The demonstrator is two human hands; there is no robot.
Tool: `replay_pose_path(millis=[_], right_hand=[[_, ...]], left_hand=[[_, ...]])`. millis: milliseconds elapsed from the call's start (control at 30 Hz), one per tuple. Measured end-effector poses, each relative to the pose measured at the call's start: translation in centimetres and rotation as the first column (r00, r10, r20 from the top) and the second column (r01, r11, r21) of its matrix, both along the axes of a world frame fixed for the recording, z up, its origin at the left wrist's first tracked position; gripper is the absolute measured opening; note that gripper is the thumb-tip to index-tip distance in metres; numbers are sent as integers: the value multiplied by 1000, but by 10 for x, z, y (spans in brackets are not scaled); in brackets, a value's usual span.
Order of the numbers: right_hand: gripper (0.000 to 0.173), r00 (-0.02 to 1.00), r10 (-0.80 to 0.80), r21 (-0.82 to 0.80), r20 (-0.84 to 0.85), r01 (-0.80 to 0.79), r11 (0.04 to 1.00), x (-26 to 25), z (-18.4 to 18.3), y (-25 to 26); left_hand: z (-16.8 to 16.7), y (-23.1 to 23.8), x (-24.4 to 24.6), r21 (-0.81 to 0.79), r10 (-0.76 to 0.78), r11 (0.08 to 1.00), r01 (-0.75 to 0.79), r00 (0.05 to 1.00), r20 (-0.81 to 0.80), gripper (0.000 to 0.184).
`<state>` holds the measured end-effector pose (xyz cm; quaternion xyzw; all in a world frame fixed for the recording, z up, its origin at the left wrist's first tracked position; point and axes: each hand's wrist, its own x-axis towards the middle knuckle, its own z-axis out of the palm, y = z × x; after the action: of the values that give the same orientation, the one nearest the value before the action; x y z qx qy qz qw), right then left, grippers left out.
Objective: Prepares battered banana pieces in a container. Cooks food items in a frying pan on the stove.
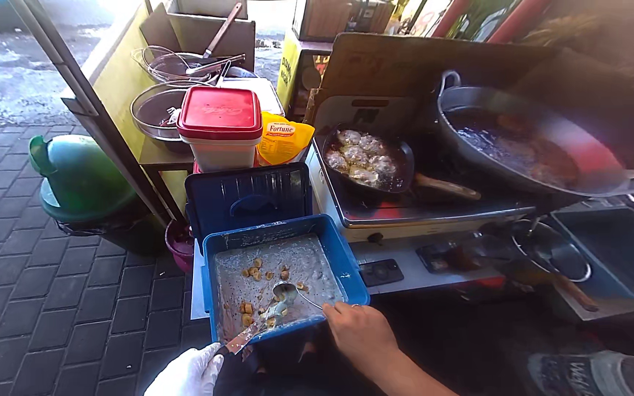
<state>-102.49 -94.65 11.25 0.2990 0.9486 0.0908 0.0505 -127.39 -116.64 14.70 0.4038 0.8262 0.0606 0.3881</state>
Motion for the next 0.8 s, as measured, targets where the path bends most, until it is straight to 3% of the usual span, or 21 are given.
replay_pose_path(millis=[100,233,500,633,800], right_hand=[[30,898,-118,-274,424,251,928,-38,25,-4],[24,821,-57,-344,568,300,890,-70,43,-18],[21,826,171,-442,537,102,891,-99,37,-39],[20,848,397,-458,352,-214,863,-80,18,-18],[21,785,607,-423,125,-511,748,-53,-1,28]], left_hand=[[-1,0,1,-31,-2,1000,1,1000,-16,41],[0,-8,3,18,53,998,-53,998,-30,40],[-16,-38,11,250,235,940,-232,972,20,42],[-25,-50,13,287,274,917,-276,960,49,40],[-28,-51,12,241,275,930,-278,960,49,41]])
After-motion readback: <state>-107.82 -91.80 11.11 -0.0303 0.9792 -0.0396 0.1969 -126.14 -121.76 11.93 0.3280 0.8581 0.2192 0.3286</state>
